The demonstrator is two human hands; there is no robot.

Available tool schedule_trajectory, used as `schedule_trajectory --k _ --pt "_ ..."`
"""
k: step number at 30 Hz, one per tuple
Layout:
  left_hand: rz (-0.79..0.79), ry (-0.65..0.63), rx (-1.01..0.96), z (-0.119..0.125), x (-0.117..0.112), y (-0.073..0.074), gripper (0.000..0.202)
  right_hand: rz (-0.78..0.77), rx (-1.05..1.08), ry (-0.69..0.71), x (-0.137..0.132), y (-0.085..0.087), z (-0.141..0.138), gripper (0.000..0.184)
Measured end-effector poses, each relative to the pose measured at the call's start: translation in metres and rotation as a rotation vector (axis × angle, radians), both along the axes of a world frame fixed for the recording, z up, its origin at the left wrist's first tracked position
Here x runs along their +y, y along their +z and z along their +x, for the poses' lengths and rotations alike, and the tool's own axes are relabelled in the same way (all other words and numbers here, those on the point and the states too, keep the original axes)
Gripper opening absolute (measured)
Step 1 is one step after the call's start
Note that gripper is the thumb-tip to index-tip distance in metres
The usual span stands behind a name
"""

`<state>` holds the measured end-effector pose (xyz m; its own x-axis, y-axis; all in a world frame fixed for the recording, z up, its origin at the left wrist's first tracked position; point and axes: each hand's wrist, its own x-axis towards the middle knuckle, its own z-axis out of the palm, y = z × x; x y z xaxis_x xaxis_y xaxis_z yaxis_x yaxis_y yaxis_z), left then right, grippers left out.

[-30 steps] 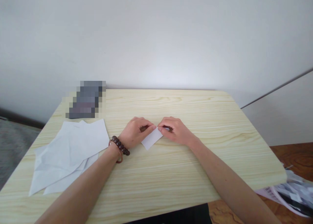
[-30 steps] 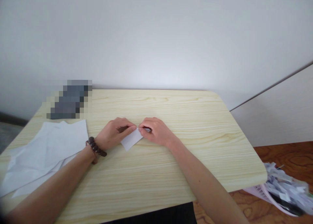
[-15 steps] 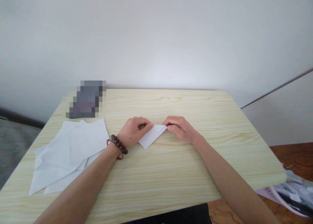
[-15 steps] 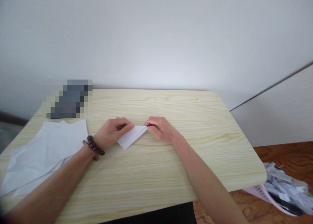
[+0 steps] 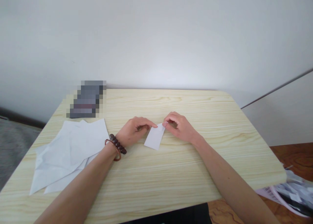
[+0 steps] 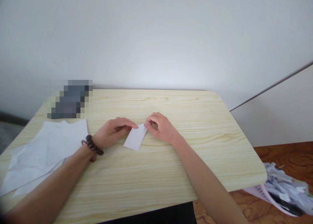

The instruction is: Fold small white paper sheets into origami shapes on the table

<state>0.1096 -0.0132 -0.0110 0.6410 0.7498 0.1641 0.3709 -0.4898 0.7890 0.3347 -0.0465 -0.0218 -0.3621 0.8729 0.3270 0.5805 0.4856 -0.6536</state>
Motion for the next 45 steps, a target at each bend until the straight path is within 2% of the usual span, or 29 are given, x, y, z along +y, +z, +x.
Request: schedule_trajectory --k 6,9,14,16,21,28,36,38,42,45 --pt "0.300 -0.074 -0.005 0.003 0.005 -0.011 0.017 0.059 -0.023 -0.074 0.001 -0.005 0.000 0.012" --pt "0.460 -0.013 0.024 0.002 0.008 -0.019 0.019 0.077 -0.021 -0.110 0.000 -0.005 0.005 0.033" --pt "0.628 0.135 0.182 0.000 0.007 -0.026 0.021 0.031 -0.066 0.052 -0.002 0.001 0.013 0.034" --pt "0.650 0.158 0.252 -0.001 0.005 -0.025 0.022 0.032 -0.085 0.074 -0.002 0.000 0.012 0.036" --pt "0.713 0.154 0.322 0.001 0.000 -0.021 0.022 0.114 -0.055 0.043 0.001 -0.007 0.008 0.017" --pt "0.726 0.102 0.378 0.005 -0.004 -0.015 0.024 0.147 -0.110 0.002 0.003 -0.008 0.008 0.018" --pt "0.724 0.034 0.347 0.003 -0.007 -0.012 0.030 0.013 -0.011 -0.237 0.005 -0.010 0.001 0.023" --pt "0.717 0.048 0.361 0.004 -0.008 -0.012 0.029 0.005 -0.002 -0.213 0.004 -0.009 0.002 0.022" --pt "0.690 0.091 0.426 0.008 -0.012 -0.010 0.028 -0.017 -0.045 -0.054 0.003 -0.005 0.007 0.018" --pt "0.662 0.095 0.467 0.011 -0.015 -0.010 0.031 -0.020 -0.085 -0.033 0.003 -0.003 0.009 0.016"
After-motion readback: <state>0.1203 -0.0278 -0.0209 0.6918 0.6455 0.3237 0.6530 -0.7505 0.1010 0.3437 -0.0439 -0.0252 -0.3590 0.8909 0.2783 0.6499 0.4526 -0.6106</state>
